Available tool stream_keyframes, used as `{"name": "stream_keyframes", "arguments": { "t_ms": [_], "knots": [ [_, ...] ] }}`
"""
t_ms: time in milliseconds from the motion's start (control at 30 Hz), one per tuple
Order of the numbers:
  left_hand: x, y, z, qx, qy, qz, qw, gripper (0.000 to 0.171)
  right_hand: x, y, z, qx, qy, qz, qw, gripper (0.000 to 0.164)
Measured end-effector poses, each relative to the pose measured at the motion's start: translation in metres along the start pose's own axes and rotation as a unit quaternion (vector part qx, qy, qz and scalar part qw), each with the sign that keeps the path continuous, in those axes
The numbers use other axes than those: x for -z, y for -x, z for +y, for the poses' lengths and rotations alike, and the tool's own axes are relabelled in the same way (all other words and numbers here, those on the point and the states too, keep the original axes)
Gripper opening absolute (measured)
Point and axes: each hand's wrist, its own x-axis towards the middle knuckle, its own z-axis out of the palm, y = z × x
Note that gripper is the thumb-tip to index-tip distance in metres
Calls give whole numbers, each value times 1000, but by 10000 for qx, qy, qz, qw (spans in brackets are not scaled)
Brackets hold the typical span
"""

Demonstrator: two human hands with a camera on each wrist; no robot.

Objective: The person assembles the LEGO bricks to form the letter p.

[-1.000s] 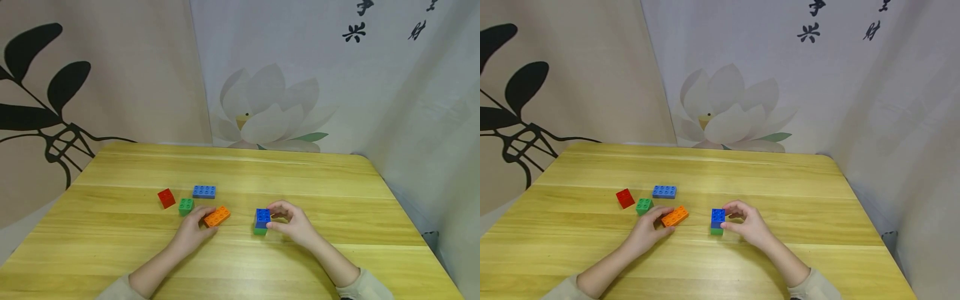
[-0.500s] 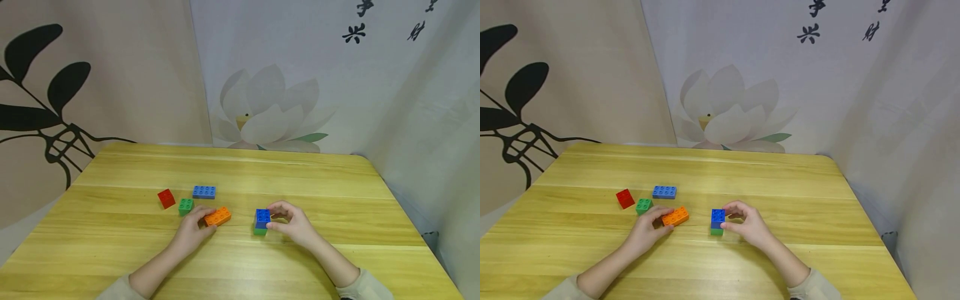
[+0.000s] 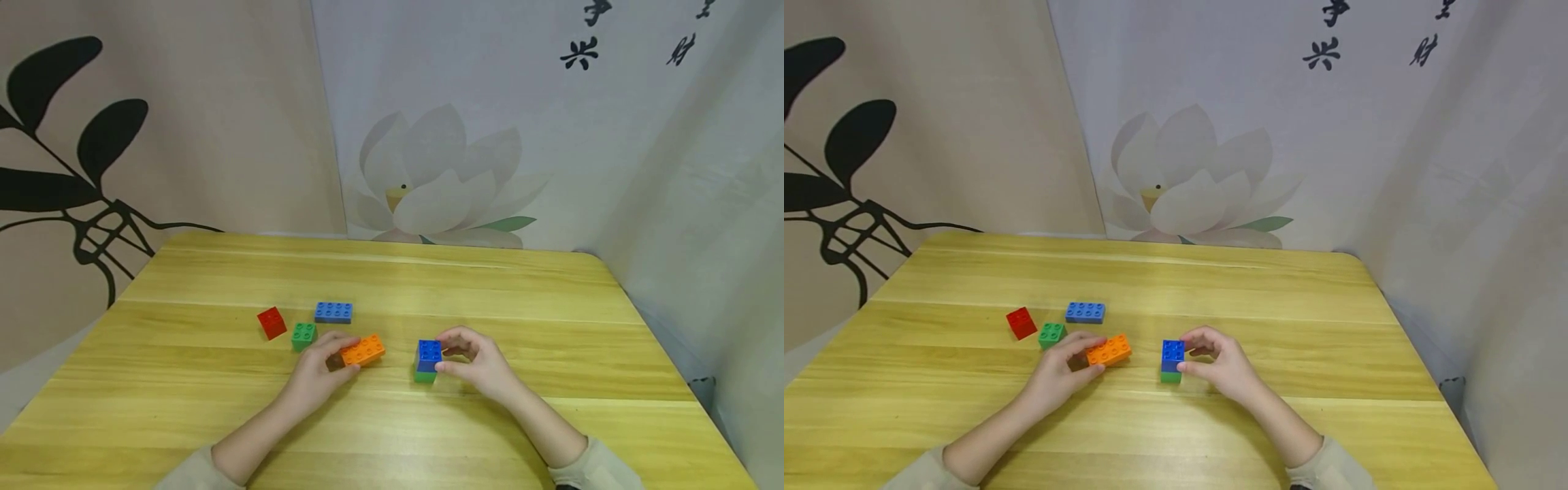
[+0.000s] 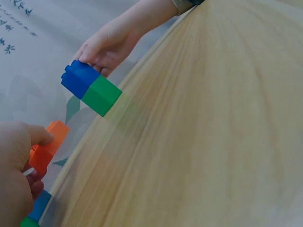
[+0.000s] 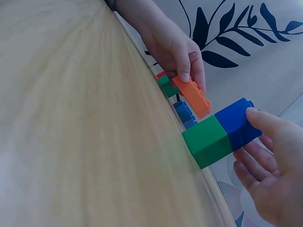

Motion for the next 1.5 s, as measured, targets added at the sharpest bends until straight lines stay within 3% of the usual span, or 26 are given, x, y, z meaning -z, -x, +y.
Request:
{"name": "stream_keyframes", "arguments": {
  "t_ms": [533, 800, 1000, 1500],
  "knots": [
    [-4, -6, 12, -357, 357, -295, 9983, 45, 0, 0, -1, -150, -86, 25, 9998, 34],
    [-6, -12, 21, -742, 490, -353, 9954, 43, 1, 0, -1, -150, -136, -15, 9998, 34],
    [-9, -15, 30, -734, 622, -335, 9948, 44, 0, 0, -1, -170, -148, -46, 9997, 34],
    [-20, -27, 44, -1245, 932, -715, 9852, 40, 0, -1, 0, -125, -153, -28, 9998, 33]
  ]
}}
